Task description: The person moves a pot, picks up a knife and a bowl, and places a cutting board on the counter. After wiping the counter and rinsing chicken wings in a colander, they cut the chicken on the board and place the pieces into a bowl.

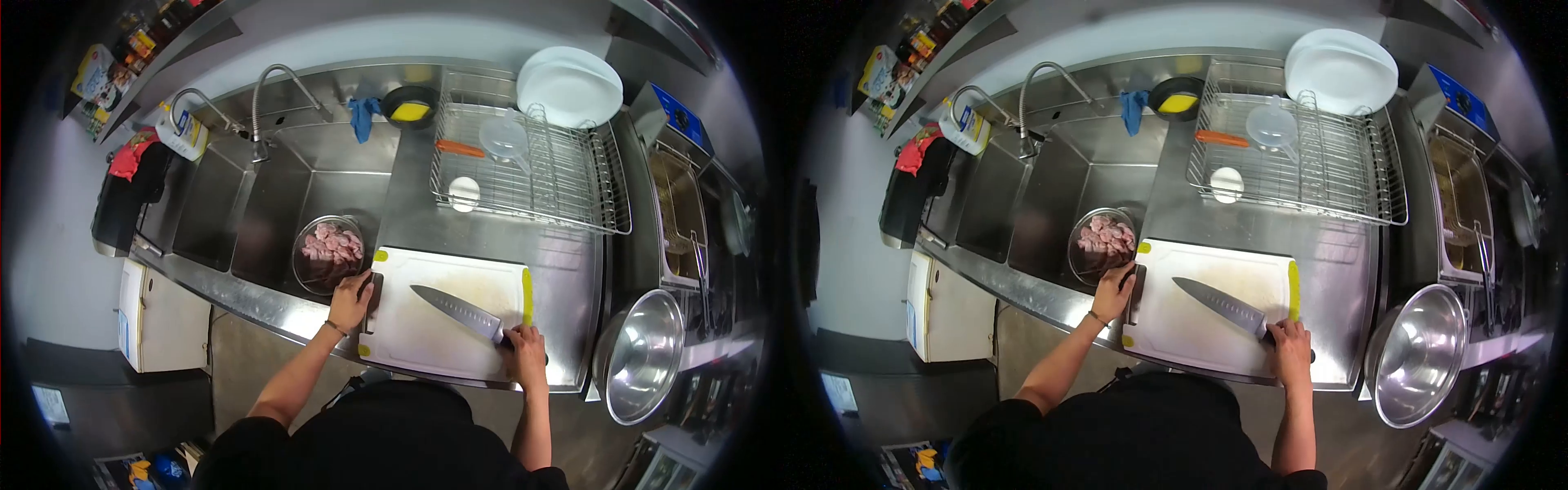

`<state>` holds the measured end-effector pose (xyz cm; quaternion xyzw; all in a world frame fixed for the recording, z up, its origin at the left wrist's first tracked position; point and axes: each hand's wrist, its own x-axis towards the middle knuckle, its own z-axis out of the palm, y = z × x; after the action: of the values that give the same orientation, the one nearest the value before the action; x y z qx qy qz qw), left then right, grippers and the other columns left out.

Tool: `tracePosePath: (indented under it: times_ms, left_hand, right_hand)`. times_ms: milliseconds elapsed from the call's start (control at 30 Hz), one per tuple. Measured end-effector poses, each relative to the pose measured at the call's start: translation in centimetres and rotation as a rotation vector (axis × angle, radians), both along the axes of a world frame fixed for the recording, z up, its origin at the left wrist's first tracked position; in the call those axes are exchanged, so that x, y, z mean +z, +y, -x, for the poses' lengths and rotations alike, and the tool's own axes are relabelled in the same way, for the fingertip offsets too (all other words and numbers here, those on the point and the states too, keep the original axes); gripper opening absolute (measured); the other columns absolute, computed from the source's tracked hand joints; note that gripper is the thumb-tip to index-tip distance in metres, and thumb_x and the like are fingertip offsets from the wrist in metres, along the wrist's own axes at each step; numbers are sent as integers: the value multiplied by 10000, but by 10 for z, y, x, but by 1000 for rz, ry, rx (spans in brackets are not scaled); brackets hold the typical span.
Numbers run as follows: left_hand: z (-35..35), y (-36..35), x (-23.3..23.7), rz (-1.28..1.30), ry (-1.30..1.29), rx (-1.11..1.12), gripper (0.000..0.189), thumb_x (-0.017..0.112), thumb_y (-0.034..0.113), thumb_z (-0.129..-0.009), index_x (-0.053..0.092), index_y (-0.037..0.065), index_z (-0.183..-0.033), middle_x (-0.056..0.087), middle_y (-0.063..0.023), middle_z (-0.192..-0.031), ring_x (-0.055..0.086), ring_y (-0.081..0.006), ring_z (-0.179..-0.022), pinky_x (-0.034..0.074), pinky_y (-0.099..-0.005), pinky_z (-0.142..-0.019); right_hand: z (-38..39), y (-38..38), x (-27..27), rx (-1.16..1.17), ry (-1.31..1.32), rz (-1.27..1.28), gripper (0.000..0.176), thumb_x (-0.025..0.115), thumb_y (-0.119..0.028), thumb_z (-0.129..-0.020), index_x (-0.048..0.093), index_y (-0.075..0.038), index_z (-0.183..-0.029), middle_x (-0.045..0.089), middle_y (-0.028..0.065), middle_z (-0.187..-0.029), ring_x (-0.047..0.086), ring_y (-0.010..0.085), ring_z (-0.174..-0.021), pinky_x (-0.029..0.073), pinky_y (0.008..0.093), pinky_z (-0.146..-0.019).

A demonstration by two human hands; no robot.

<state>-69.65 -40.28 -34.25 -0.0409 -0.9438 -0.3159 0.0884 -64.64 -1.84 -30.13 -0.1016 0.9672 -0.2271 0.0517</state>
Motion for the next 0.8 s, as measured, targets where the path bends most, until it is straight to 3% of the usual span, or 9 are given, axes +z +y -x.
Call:
tracePosePath:
  times_ms: [133,267,400,467,633,667,733,767,800]
  left_hand:
    - [27,-16,-2,36,21,52,272,585,173,-840,612,6,-1052,635,-180,-994,574,-341,-975,445,-401,-877]
    - [103,-36,12,39,48,46,291,624,132,-792,587,10,-1054,606,-205,-1018,558,-372,-996,439,-409,-891]
    - [236,-65,18,138,241,36,470,659,116,-758,487,43,-1189,520,-206,-1168,506,-397,-1077,419,-444,-923]
    - [314,-84,9,243,262,61,607,665,181,-765,394,63,-1295,446,-189,-1281,466,-400,-1136,418,-447,-941]
    - [433,-90,8,501,277,209,839,664,383,-778,211,128,-1437,458,-128,-1301,453,-335,-1191,408,-460,-955]
    - [438,-86,8,486,268,202,839,664,383,-778,211,128,-1437,458,-128,-1301,453,-335,-1191,408,-460,-955]
    - [438,-80,6,464,-39,183,829,658,423,-779,239,143,-1437,465,-124,-1289,462,-287,-1183,422,-446,-925]
    - [441,-86,-12,458,96,160,655,636,439,-797,426,109,-1322,538,-132,-1188,530,-290,-1088,450,-432,-866]
    - [436,-84,-19,450,87,153,655,636,439,-797,426,109,-1322,538,-132,-1188,530,-290,-1088,450,-432,-866]
  right_hand:
    - [-1,-17,-5,53,59,79,338,721,-114,-652,661,-62,-980,601,81,-964,532,281,-931,429,380,-816]
    - [-15,-36,-31,136,45,143,300,629,-89,-664,669,-109,-961,593,35,-967,524,259,-921,412,380,-775]
    - [-38,-61,-11,86,45,129,340,628,-40,-632,672,-108,-962,599,65,-972,522,285,-917,434,386,-799]
    - [-48,-69,-9,-19,51,97,345,647,-46,-614,672,-119,-950,592,55,-977,513,286,-937,428,391,-789]
    - [-56,-85,-9,-223,22,76,368,716,-60,-602,663,-104,-963,575,51,-973,501,293,-957,408,414,-827]
    - [-57,-88,-10,-261,35,53,381,722,-48,-588,661,-96,-960,577,58,-977,497,301,-952,418,411,-822]
    - [-59,-92,-14,-274,13,32,408,742,-56,-590,650,-85,-986,568,78,-976,487,307,-957,410,418,-838]
    - [-60,-94,-15,-296,22,18,415,741,-57,-594,644,-81,-996,564,88,-981,484,307,-960,406,418,-841]
    - [-61,-96,-15,-316,33,5,421,740,-58,-598,638,-78,-1007,560,97,-985,481,307,-962,402,419,-843]
